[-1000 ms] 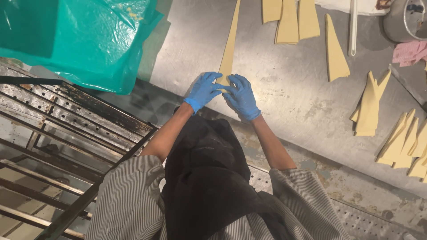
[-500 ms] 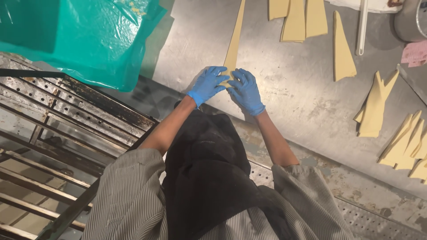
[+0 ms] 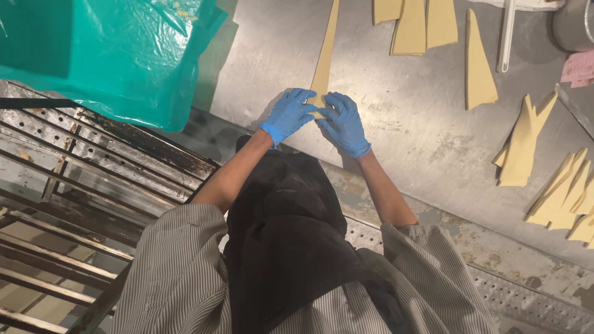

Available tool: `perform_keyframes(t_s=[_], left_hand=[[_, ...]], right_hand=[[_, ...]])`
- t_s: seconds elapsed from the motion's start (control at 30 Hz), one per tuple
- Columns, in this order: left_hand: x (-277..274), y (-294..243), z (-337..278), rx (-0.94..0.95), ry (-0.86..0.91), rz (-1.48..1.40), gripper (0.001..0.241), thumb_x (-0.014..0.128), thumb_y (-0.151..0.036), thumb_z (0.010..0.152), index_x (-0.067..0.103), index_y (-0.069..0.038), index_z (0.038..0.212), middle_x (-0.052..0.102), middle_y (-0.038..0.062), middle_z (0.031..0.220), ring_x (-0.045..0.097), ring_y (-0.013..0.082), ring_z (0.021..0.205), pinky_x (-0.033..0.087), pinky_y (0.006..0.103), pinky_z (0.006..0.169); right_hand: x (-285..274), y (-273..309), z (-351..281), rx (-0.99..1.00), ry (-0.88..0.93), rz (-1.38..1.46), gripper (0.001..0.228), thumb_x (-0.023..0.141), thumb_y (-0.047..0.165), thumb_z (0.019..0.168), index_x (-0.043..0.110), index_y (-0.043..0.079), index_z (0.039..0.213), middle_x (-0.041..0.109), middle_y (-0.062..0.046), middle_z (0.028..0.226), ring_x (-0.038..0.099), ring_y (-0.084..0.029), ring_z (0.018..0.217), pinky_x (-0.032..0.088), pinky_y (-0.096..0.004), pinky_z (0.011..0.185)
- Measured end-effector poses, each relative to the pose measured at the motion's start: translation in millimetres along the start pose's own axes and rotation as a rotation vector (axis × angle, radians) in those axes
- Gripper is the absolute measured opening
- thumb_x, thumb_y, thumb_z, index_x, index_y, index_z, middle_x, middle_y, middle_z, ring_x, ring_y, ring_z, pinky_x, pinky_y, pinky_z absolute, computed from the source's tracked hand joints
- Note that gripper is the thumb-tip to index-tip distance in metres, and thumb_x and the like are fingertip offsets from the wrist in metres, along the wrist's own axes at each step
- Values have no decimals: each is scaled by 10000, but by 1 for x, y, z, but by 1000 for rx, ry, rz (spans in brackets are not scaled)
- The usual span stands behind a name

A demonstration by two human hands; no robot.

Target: Rolling triangular pieces of dough into croissant shapes and placing them in a tray.

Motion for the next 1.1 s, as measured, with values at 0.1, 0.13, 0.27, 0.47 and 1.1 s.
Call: perform_keyframes(t_s=[0.1,0.13,0.27,0.47,1.1], left_hand=[[-8,-20,10,36,-7,82,301,787,-228,855,742,-195,1151,613,59,1311,548,279,1216,447,430,1030],[-7,-29,14,37,63,125,501,778,-198,836,645,-165,1318,631,75,1205,587,284,1120,465,443,969],[30,-21,15,175,59,325,758,725,-35,928,433,-198,1608,669,73,1106,665,244,934,540,403,855],[-15,-9,33,-269,140,-562,593,699,-16,920,518,-103,1477,715,111,1079,700,208,986,576,346,868],[-141,-74,30,-492,-86,-1660,355,692,-90,976,662,1,1318,715,74,1199,706,173,1064,606,331,923]], right_hand=[[4,-6,-2,4,4,-50,384,861,217,849,701,122,1185,584,-119,1423,513,-370,1351,427,-478,1134],[5,-6,-2,20,-2,-73,376,867,222,848,700,125,1171,583,-119,1430,503,-371,1360,423,-473,1137],[-1,-8,-3,136,-21,-135,547,855,232,811,657,74,1296,560,-123,1490,443,-398,1414,404,-472,1175],[-17,-25,-13,410,-130,165,948,850,432,892,343,83,1614,433,-160,1592,365,-375,1489,342,-472,1246],[-140,91,143,453,215,934,812,788,108,856,443,84,1591,672,-79,1272,640,-139,1105,545,-308,1014]])
Point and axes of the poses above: each hand's wrist, its own z-axis towards the middle knuckle, its own x-axis out of the palm, y = z × x, the point moved 8 cm from there along z, towards the middle knuckle
